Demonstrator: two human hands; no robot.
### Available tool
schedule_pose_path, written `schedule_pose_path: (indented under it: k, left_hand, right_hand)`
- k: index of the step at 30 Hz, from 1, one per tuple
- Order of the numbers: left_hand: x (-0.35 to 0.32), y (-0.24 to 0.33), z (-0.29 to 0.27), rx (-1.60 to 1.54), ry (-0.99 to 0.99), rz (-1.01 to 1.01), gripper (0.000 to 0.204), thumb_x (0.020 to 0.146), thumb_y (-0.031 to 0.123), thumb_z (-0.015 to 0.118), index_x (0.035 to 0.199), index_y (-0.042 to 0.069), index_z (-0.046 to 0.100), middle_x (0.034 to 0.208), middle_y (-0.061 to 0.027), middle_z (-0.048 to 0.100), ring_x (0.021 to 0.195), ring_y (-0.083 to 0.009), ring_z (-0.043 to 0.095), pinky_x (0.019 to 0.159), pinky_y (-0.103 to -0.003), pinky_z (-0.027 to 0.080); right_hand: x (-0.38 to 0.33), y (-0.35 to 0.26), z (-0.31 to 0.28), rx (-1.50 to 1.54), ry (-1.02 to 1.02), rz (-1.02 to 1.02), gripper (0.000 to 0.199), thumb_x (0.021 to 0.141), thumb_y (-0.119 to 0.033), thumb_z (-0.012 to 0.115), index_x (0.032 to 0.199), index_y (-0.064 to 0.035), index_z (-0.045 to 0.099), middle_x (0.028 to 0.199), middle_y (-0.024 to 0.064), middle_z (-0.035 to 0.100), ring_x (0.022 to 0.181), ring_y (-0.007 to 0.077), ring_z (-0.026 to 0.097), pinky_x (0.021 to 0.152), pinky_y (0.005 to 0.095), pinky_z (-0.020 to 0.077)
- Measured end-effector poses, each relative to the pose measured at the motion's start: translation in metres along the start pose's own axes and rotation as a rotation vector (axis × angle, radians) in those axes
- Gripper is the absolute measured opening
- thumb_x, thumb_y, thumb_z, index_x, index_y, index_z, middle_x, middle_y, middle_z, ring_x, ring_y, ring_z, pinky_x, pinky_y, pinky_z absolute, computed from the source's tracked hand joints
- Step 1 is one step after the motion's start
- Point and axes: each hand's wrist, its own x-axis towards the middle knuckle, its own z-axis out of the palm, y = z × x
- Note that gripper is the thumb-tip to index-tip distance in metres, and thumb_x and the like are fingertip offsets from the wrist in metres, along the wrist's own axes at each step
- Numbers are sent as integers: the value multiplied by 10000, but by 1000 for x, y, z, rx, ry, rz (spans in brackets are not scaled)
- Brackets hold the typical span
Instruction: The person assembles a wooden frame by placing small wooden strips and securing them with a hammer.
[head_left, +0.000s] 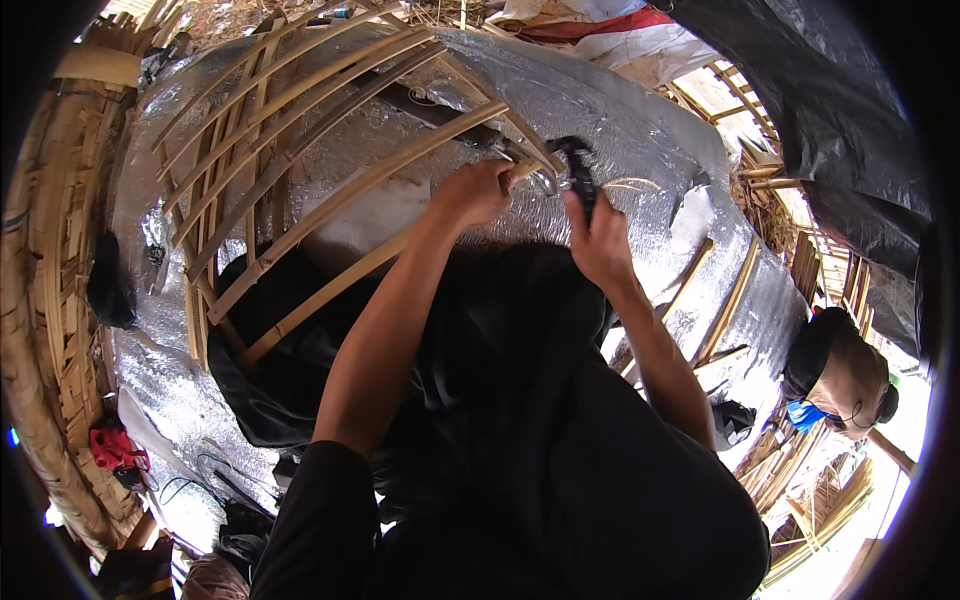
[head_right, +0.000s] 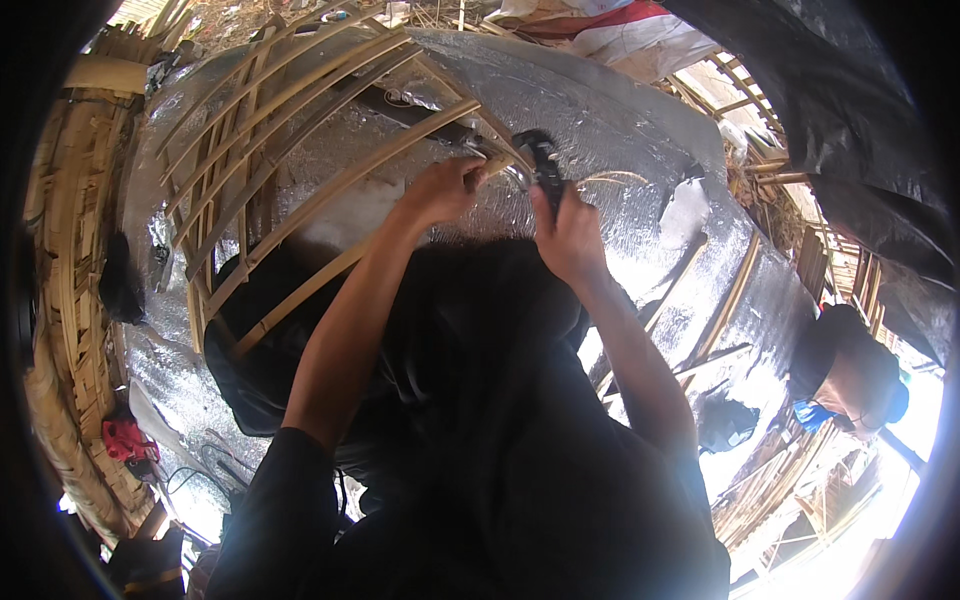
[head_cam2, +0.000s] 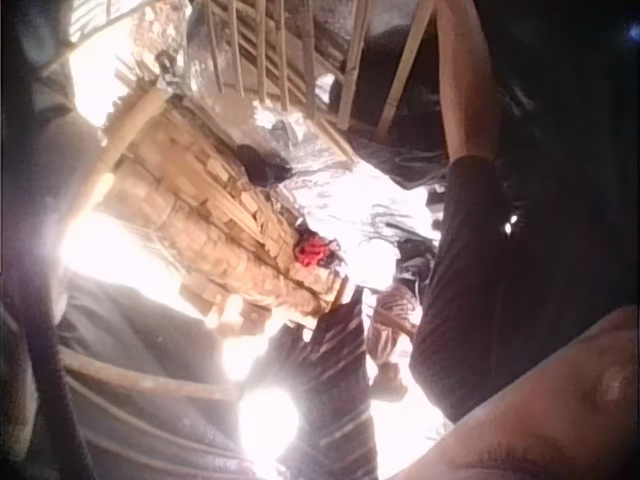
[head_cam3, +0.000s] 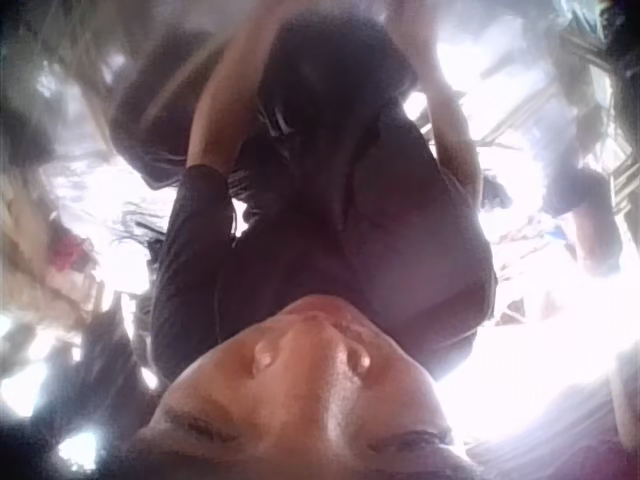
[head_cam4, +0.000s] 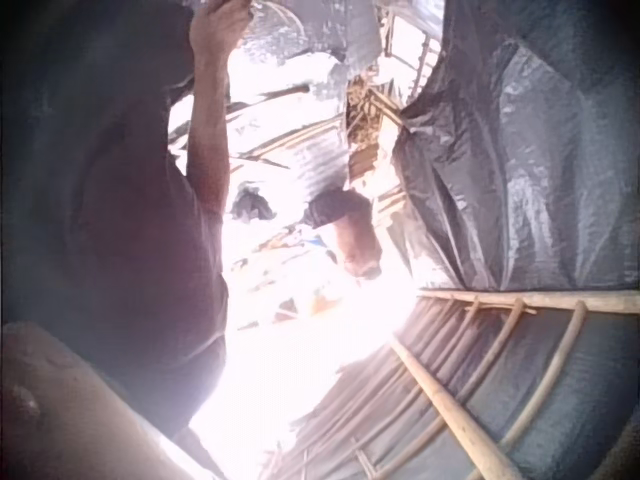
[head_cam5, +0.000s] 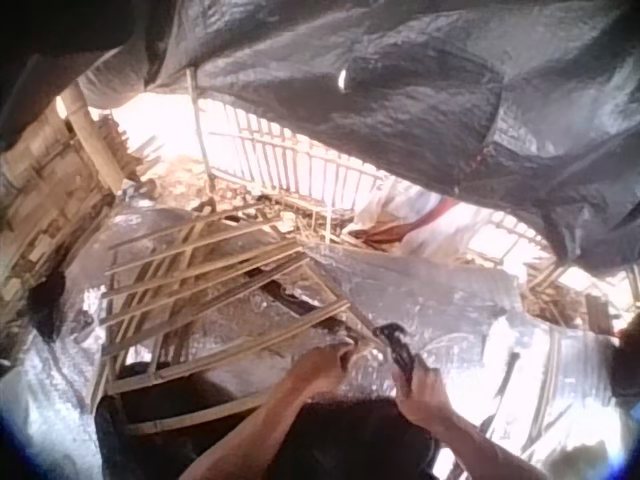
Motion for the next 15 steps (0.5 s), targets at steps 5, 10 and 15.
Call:
schedule_pose_path:
  k: [5, 10, 15]
  left_hand:
    - [-4, -12, 13, -16, 57, 34, 319, 993, 278, 543, 1224, 123, 698, 1141, -205, 722, 1074, -444, 672, 923, -534, 538]
    - [-1, -3, 1, -11, 23, 31, 324, 997, 288, 547, 1245, 147, 701, 1146, -212, 721, 1074, -446, 671, 923, -532, 538]
    - [0, 3, -2, -5, -2, -6, 330, 1011, 289, 555, 1256, 121, 699, 1140, -213, 721, 1059, -436, 678, 907, -525, 530]
  right_hand:
    - [6, -3, -8, -68, -61, -32, 442, 1043, -388, 593, 962, 46, 569, 733, 308, 655, 763, 524, 683, 633, 570, 522]
    - [13, -1, 1, -191, -133, -63, 403, 1032, -351, 630, 965, 44, 586, 721, 278, 662, 730, 502, 693, 605, 547, 523]
    - [6, 8, 2, -83, -20, 45, 489, 1036, -414, 596, 1006, 74, 573, 764, 307, 668, 783, 532, 686, 672, 563, 550]
